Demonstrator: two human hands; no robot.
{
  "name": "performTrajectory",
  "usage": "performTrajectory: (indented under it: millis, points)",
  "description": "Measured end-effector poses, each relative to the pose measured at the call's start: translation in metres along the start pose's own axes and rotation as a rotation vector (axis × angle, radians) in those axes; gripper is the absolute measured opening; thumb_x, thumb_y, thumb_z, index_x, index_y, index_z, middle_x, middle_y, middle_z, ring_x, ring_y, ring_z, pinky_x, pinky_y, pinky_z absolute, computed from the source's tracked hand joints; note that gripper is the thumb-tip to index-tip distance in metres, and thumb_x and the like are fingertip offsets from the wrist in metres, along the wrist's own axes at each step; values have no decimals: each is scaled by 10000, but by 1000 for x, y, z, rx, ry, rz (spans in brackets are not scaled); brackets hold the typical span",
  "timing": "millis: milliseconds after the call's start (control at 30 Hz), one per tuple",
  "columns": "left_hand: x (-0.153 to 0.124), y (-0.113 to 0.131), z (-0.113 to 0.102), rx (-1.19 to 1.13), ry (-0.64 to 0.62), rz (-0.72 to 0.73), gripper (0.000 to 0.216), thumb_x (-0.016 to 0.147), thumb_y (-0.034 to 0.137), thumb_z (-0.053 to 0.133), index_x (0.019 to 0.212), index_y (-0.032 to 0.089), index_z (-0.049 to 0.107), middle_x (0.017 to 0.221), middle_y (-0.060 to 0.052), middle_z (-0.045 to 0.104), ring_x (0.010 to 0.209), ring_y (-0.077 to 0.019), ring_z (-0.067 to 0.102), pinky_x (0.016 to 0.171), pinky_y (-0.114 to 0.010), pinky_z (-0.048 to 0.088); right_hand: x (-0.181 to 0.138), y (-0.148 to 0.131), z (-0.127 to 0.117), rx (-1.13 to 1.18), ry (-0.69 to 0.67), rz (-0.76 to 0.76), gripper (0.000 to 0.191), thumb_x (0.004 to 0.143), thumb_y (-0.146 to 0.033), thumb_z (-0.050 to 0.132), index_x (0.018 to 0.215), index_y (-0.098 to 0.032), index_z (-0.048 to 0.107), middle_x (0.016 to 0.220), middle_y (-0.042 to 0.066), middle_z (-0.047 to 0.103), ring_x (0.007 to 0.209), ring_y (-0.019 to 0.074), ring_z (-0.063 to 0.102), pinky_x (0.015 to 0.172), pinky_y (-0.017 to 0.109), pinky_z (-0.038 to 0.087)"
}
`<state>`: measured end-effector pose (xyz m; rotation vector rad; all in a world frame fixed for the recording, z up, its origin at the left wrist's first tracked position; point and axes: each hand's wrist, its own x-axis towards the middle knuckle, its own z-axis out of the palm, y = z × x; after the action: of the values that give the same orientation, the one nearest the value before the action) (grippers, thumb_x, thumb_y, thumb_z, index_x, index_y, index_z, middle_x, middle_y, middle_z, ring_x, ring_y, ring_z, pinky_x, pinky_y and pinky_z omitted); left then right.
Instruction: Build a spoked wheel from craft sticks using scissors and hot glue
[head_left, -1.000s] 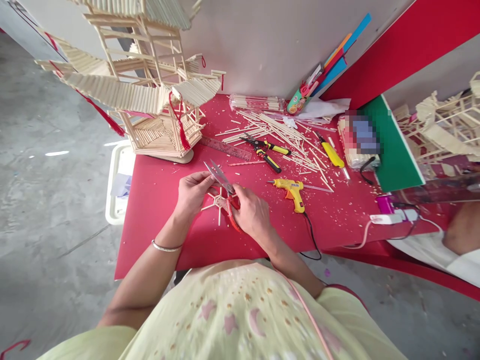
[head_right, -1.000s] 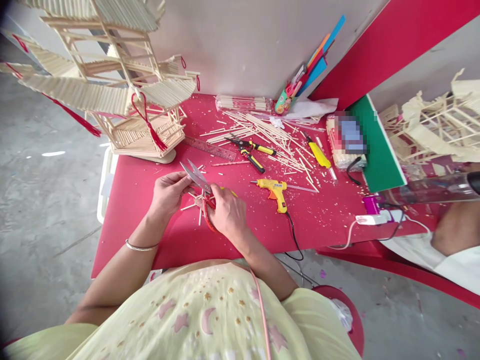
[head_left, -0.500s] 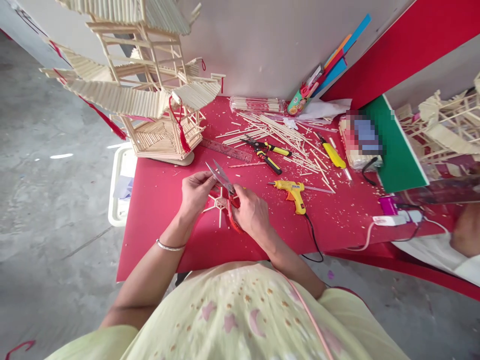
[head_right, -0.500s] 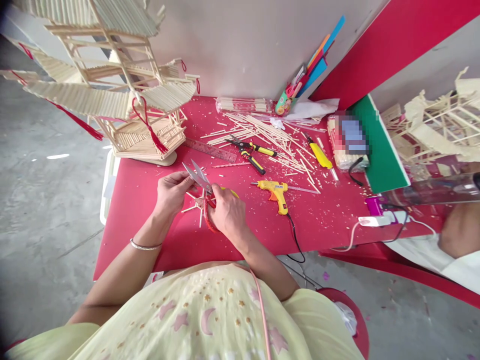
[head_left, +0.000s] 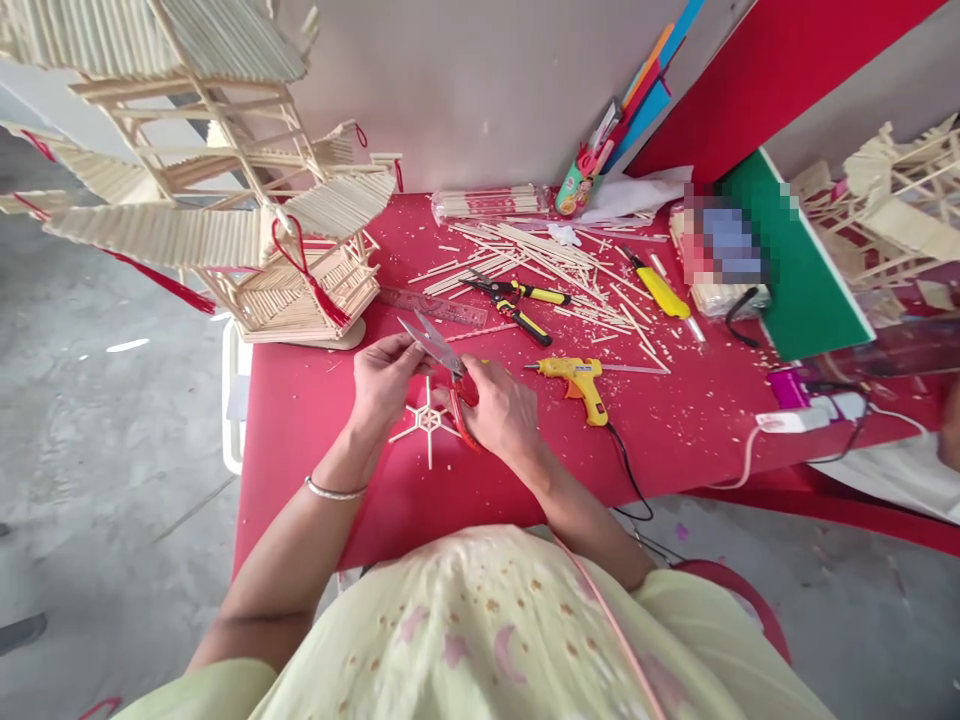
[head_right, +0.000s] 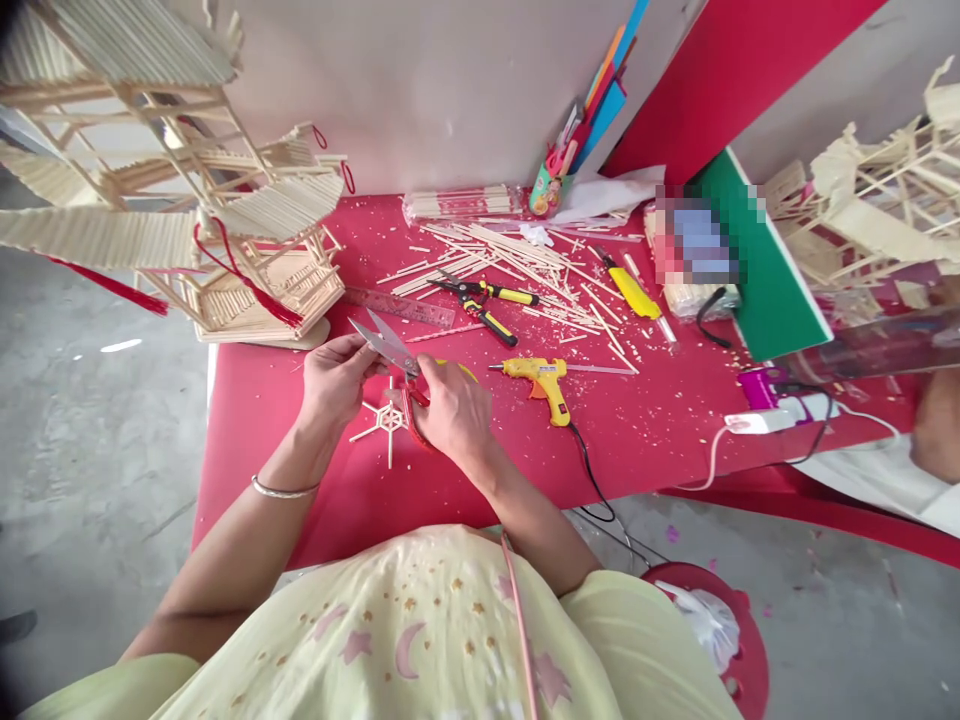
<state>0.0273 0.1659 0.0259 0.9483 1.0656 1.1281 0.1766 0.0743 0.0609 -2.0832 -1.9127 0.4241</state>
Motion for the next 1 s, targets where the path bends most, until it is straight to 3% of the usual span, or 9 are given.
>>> performTrajectory:
  millis: [167, 300, 533, 733, 867, 1000]
  points:
    - [-3, 3, 2, -17, -5, -16, 331, 674, 392, 886, 853, 142, 763, 721, -36, 731, 612, -123, 670, 606, -238, 563, -6, 0, -4, 10, 2, 19, 598, 1019, -644, 440, 1457, -244, 522, 1157, 122, 728, 1065, 275, 672, 779, 295, 435]
    - [-12, 12, -1, -72, -37, -84, 337, 683, 375, 884, 883, 144, 743, 792, -44, 733, 660, -119, 679, 597, -222, 543, -26, 13, -9, 37, 33, 67, 577, 1017, -625, 456, 1438, -242, 551, 1075, 98, 746, 970, 250, 684, 737, 288, 426]
    - [-24, 14, -20, -171, -94, -144, 265, 701, 311, 864, 855, 141, 731, 713, -11, 670, 601, -82, 615, 528, -180, 486, -101, 64, -21, -175, 53, 141, 567, 979, -600, 542, 1382, -209, 624, 1053, 125, 740, 1029, 293, 651, 820, 337, 448]
    - [-29, 7, -32, -42, -78, -94, 370, 643, 306, 903, 931, 126, 757, 769, -44, 727, 611, -105, 658, 523, -190, 500, -149, 88, -15, -250, 8, 117, 579, 953, -504, 612, 1442, -194, 585, 1123, 137, 719, 1068, 308, 637, 912, 398, 487]
    - [-30, 13, -36, 98, -118, -56, 322, 675, 350, 885, 859, 119, 756, 713, -68, 730, 584, -129, 662, 506, -201, 487, -149, 87, -32, -219, 24, 45, 479, 981, -414, 581, 1407, -199, 621, 1252, 138, 694, 1164, 305, 625, 1005, 425, 485]
    - [-29, 21, -37, 176, -183, -61, 326, 664, 377, 901, 818, 128, 757, 717, -78, 730, 579, -138, 658, 500, -209, 483, -113, 79, -61, -72, 123, -16, 423, 1022, -459, 517, 1341, -228, 670, 1240, 103, 719, 1130, 272, 656, 997, 401, 504]
